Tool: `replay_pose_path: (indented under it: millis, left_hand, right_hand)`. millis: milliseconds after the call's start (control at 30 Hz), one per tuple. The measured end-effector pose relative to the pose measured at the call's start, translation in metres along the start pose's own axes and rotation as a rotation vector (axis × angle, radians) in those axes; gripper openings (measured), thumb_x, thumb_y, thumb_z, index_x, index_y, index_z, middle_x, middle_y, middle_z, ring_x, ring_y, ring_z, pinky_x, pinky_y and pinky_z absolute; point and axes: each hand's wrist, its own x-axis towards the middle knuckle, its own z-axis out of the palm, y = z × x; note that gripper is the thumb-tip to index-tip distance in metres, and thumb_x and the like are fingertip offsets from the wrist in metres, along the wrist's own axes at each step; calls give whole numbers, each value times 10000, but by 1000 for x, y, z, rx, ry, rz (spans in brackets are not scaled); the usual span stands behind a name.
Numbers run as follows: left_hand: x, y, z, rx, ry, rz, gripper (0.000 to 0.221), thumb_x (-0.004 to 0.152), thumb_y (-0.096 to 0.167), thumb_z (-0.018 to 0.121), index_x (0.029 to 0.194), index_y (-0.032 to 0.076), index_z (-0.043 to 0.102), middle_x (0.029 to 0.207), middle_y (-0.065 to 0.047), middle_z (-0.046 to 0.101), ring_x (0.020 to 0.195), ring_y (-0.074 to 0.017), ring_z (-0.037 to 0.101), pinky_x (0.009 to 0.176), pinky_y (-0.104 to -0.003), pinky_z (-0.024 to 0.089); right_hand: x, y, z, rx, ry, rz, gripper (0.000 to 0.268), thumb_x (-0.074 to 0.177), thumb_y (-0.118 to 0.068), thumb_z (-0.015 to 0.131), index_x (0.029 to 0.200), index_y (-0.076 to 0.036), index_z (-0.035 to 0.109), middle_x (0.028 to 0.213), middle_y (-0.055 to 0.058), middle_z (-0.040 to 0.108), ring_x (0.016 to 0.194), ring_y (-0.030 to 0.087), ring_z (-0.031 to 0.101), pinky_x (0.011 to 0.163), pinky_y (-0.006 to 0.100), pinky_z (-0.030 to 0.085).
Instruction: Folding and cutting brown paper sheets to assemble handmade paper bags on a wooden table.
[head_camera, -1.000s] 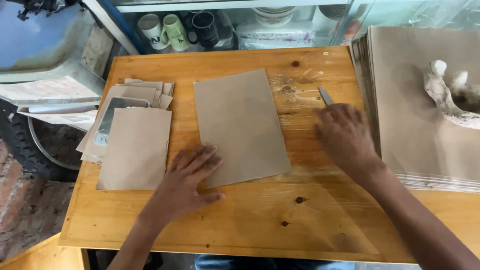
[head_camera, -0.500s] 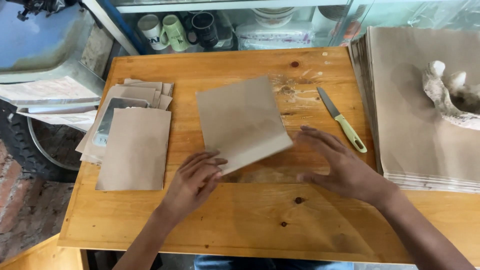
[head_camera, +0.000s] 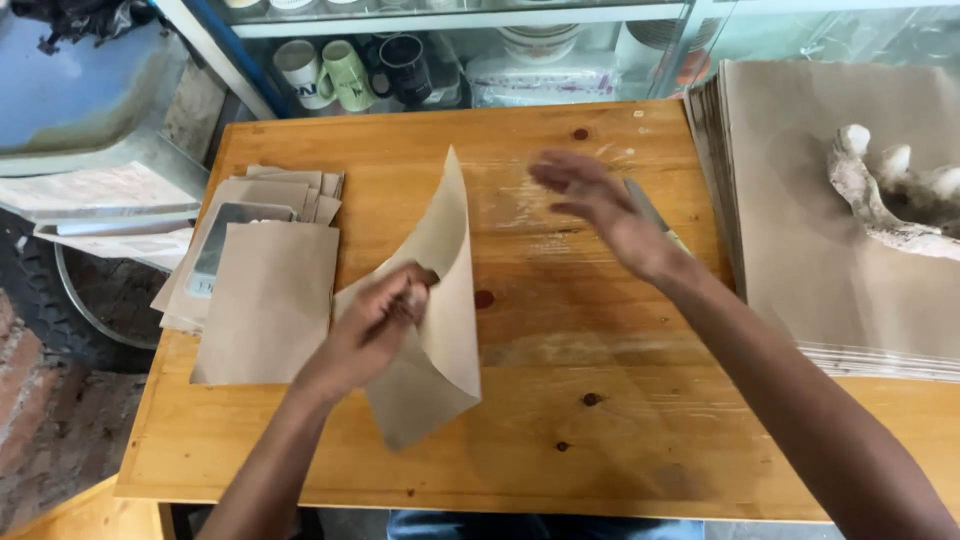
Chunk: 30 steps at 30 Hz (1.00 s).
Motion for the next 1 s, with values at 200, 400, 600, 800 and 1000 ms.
replay_pose_path:
  millis: [200,400,600,800,1000]
  left_hand:
    - [5,23,22,-219,-209,98,286,1113,215,363,933,58,520,946,-105,520,965,-225,498,857,-344,424]
    - [14,16,36,-421,-103,-31,406,1121,383,361,1021,70,599,990,-9,554,971,-119,531,860,-284,453]
    - [39,-18,11,-77,284,-190,672,1071,549,377,1275,-56,585,1249,-301,602,1213,-371,548,1090,-525,400]
    - [66,-21,-9,-582,169,18,1016,791,856,577,1528,181,396,1450,-60,530,1337,-173,521,1074,-360,492]
    - [55,38,17,-23,75,45,332,879,105,780,1202,59,717,1315,-82,704,1244,-190,659,1102,-327,512]
  right_hand:
    - [27,25,28,129,-237,-18,834,802,148,423,1590,-113,340,1568,40,443,1413,235,484,996,347,517]
    - [29,19,14,355,-505,-64,440,998,-323,671,1387,-128,604,1429,59,627,1428,243,512,1138,425,467]
    - [-4,24,-66,174,-420,27,557,865,111,518,1411,12,568,1409,274,608,1266,442,602,1130,637,430]
    - [-21,-41,-75,-1,-259,-227,679,888,292,366,1449,-55,528,1471,208,544,1352,384,611,1204,553,595]
    - [-73,-62,-82,-331,-29,-277,283,1042,-88,587,1317,-20,576,898,33,640,637,48,572,1222,471,616]
